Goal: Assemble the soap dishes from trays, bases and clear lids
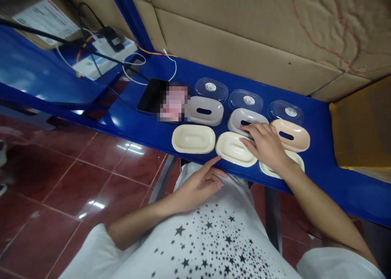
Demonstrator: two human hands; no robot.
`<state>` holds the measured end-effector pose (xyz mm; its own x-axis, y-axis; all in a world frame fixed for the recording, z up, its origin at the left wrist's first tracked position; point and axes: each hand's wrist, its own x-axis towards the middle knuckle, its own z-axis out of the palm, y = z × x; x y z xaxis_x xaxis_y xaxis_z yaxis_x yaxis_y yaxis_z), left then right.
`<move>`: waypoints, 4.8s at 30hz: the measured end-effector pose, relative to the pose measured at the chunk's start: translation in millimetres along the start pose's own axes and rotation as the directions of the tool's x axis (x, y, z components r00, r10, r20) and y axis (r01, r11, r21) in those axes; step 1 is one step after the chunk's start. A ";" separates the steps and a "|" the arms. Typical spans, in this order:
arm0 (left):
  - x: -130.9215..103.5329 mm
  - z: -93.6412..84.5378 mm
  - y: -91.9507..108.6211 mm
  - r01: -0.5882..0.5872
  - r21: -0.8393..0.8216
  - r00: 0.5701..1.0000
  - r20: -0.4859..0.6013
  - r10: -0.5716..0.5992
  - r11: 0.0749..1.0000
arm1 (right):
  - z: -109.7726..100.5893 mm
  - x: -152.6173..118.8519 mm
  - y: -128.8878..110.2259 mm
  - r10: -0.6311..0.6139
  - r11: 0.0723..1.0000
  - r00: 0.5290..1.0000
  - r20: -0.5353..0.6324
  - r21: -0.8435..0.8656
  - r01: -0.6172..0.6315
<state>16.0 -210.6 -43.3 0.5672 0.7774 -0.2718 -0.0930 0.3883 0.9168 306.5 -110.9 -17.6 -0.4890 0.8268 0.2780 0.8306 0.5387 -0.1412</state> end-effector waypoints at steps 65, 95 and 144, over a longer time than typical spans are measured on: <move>58.5 41.5 21.9 -0.097 -0.566 0.988 -0.152 0.013 0.819 | -44.8 90.1 71.9 -0.025 0.997 0.985 0.171 0.075 0.013; 63.6 39.4 12.6 -0.142 -0.634 0.989 -0.131 0.075 0.760 | -56.3 -6.4 3.6 -0.105 0.953 0.958 0.266 0.303 0.021; -23.4 -52.8 22.6 -0.170 0.829 0.606 -0.339 0.720 0.533 | -11.0 30.9 57.7 -0.010 0.998 0.988 0.156 0.059 0.001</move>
<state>-42.6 -193.9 -31.6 -0.0007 0.9182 0.3961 0.5319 -0.3351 0.7777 342.3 -56.1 -6.7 -0.5331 0.8364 0.1275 0.8130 0.5481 -0.1966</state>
